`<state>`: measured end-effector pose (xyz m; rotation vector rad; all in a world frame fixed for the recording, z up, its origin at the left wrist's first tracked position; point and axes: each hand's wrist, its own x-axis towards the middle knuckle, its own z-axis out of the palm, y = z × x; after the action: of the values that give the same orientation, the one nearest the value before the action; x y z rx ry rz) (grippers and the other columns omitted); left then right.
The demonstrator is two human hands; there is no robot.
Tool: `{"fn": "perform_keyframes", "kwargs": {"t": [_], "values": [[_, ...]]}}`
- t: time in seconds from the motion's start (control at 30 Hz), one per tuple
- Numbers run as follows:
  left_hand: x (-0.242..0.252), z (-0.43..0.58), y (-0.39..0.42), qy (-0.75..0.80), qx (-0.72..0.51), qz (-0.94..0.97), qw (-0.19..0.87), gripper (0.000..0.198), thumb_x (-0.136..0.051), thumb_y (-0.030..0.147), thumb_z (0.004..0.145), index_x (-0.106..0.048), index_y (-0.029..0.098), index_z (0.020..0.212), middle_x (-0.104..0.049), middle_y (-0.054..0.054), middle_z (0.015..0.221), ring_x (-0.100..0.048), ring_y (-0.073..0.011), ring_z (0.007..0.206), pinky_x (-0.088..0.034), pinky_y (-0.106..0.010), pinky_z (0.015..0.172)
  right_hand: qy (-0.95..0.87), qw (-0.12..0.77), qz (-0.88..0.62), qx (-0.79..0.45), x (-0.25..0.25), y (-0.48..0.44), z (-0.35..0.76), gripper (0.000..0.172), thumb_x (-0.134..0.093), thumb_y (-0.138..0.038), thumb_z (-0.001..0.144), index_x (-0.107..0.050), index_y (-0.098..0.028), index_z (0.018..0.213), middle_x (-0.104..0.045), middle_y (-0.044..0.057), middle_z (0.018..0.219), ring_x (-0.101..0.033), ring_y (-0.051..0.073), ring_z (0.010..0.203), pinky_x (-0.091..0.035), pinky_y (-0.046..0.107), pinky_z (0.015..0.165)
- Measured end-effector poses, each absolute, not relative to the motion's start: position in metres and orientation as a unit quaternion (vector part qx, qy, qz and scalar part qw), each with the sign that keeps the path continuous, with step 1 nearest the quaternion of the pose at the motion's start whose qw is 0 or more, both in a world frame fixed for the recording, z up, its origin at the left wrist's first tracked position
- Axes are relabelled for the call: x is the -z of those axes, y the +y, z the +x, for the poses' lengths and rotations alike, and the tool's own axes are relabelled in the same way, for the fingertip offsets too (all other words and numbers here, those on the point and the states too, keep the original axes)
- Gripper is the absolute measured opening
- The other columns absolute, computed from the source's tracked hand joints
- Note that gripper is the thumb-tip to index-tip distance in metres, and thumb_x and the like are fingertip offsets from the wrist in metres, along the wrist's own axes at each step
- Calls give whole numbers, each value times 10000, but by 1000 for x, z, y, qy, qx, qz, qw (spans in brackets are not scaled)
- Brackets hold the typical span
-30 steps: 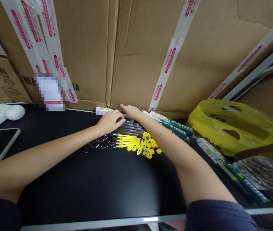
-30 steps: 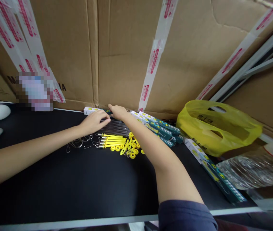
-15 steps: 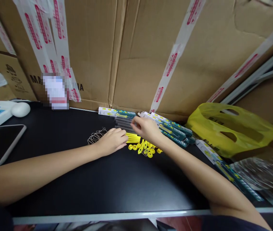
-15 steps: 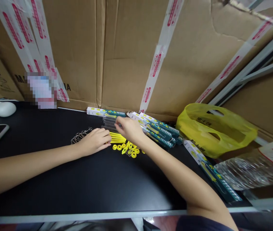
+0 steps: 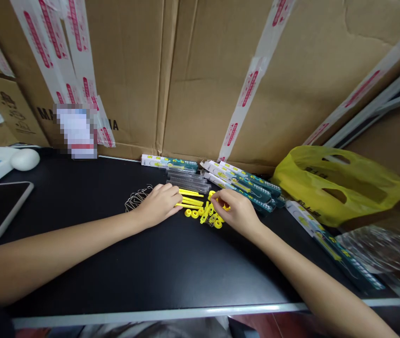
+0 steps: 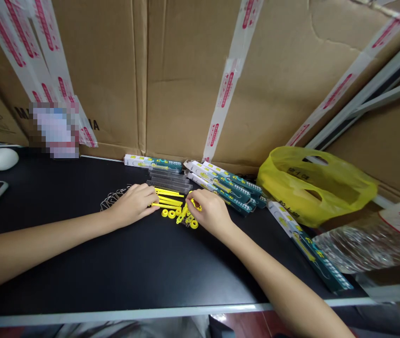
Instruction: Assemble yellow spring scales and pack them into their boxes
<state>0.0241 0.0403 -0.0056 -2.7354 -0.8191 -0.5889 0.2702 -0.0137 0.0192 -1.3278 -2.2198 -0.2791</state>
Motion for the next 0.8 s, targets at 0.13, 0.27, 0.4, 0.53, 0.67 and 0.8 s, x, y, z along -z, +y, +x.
{"fn": "perform_keyframes", "kwargs": {"t": [0.13,0.27,0.4,0.53,0.67,0.8], "values": [[3,22,37,-300,226,-922,96,182,-444,294,940,-561,167,883,-603,-56,912,-520,-207,852,-371,-323,740,-821,278,-489,95,-23,-16,270,125,-485,-219,876,-583,-204,802,-589,31,664,-565,170,621,-433,280,598],[5,22,34,-300,282,-909,64,167,-385,230,957,-532,158,993,-628,-74,955,-560,-209,877,-422,-338,770,-836,276,-469,75,-21,-17,269,127,-489,-201,874,-589,-210,795,-617,39,705,-575,170,655,-447,285,630],[9,23,29,-234,323,-916,38,246,-343,132,944,-479,160,1147,-633,-90,1085,-578,-202,1027,-448,-356,895,-860,246,-445,51,-16,-18,264,104,-513,-231,881,-615,-213,896,-626,59,787,-584,190,742,-464,305,678],[9,24,26,-236,336,-912,-17,228,-358,186,948,-503,174,1123,-660,-72,1082,-634,-181,989,-493,-313,868,-876,221,-426,43,-8,-20,258,183,-570,-287,862,-638,-232,1023,-600,82,892,-567,219,844,-470,337,729],[6,24,25,-285,349,-889,-77,210,-397,267,948,-546,201,1080,-686,-37,1063,-674,-162,896,-520,-268,786,-878,190,-436,58,-3,-20,253,248,-607,-331,842,-655,-247,1070,-572,101,975,-547,239,878,-468,375,760],[7,23,26,-268,349,-894,-83,206,-424,270,941,-568,212,1076,-692,-16,1057,-673,-152,900,-510,-252,795,-871,176,-452,71,0,-19,250,235,-586,-356,858,-667,-236,1043,-554,104,974,-543,244,876,-464,381,758]]}}
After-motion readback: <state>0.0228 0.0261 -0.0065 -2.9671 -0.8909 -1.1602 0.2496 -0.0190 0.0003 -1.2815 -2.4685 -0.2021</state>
